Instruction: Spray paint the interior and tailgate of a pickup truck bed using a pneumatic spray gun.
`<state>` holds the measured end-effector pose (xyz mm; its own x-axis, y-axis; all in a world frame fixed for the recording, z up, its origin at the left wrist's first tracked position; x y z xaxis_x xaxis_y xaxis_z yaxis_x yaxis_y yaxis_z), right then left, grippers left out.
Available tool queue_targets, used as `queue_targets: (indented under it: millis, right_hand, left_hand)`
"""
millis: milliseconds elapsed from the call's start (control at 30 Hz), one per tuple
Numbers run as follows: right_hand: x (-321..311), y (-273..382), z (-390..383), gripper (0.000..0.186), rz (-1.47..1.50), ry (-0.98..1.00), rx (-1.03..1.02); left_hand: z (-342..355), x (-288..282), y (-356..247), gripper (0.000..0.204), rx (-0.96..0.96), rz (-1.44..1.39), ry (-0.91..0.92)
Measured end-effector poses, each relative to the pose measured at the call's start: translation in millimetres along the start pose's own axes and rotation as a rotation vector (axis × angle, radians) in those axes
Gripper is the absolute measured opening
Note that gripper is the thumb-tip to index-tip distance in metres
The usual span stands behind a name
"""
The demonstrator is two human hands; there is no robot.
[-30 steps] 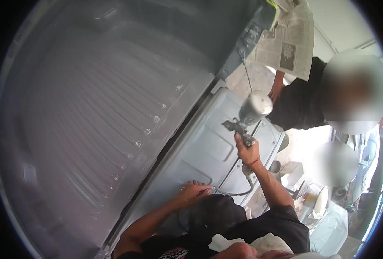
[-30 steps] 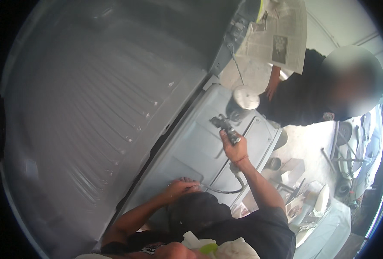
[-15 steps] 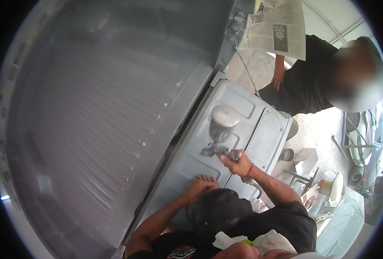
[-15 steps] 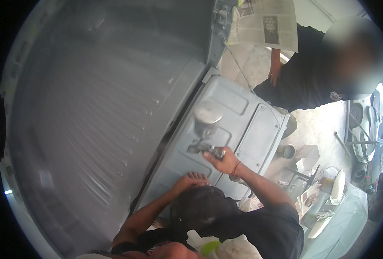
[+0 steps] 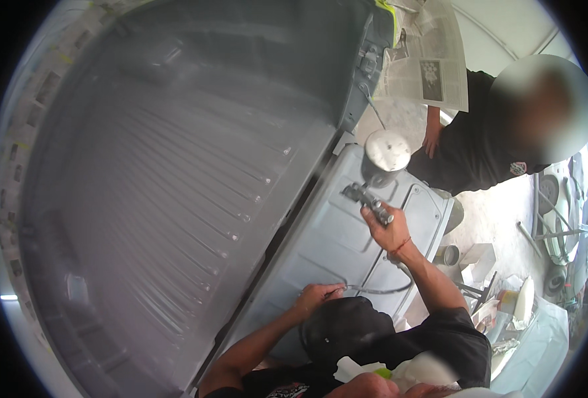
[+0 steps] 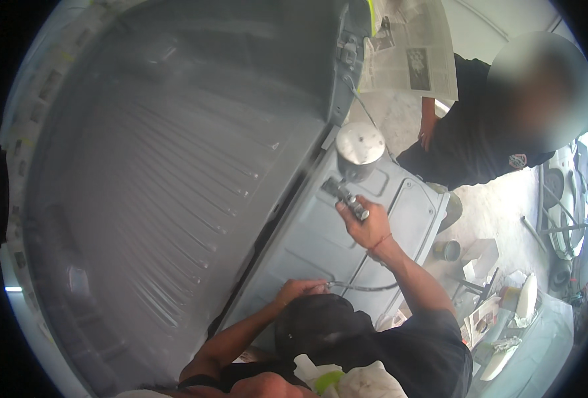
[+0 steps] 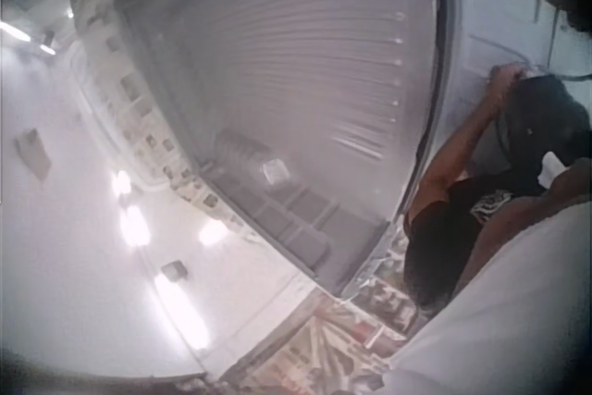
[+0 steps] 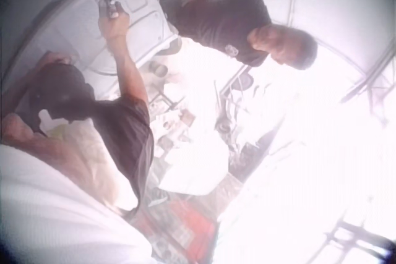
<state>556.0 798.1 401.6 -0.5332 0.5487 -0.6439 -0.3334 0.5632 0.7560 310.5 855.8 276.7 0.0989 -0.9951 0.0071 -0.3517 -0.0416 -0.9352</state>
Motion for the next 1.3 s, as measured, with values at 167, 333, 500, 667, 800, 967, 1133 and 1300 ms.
queue_targets:
  millis: [167,333,500,667,800,967,1133,1300]
  right_hand:
    - [21,2,-17,0.039,0.245,0.493,0.187]
    - [35,22,14,0.037,0.174,0.328,-0.038]
    - [27,33,51,0.037,0.003,-0.334,-0.115]
    - [28,26,47,0.038,0.057,-0.175,-0.067]
    - [29,28,31,0.042,0.238,0.261,-0.006]
    - [31,48,46,0.044,0.174,0.17,-0.139]
    - [41,56,83,0.048,0.067,-0.181,-0.106]
    - [60,58,82,0.052,0.113,0.003,-0.118]
  left_hand:
    - [1,0,11,0.043,0.012,0.089,0.043]
    - [-2,1,8,0.045,-0.019,0.015,0.008]
    - [-11,-15,-14,0.043,-0.057,0.037,-0.077]
    - [-12,-22,-15,0.043,-0.117,0.083,-0.127]
    - [-5,-9,-11,0.044,-0.046,-0.029,-0.043]
    - [-6,-10,-17,0.043,-0.052,0.121,-0.018]
    - [-11,-24,-24,0.043,-0.08,0.071,-0.201]
    - [-9,-28,-13,0.042,-0.061,0.087,-0.215]
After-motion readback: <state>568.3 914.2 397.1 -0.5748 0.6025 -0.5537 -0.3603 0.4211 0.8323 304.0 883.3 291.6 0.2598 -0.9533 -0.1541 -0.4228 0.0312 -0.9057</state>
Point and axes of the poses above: each hand's wrist, its own z-axis towards the middle knuckle, its own x-axis out of the palm, y = z × x, the point moved 4 cm from there along z, towards the middle knuckle
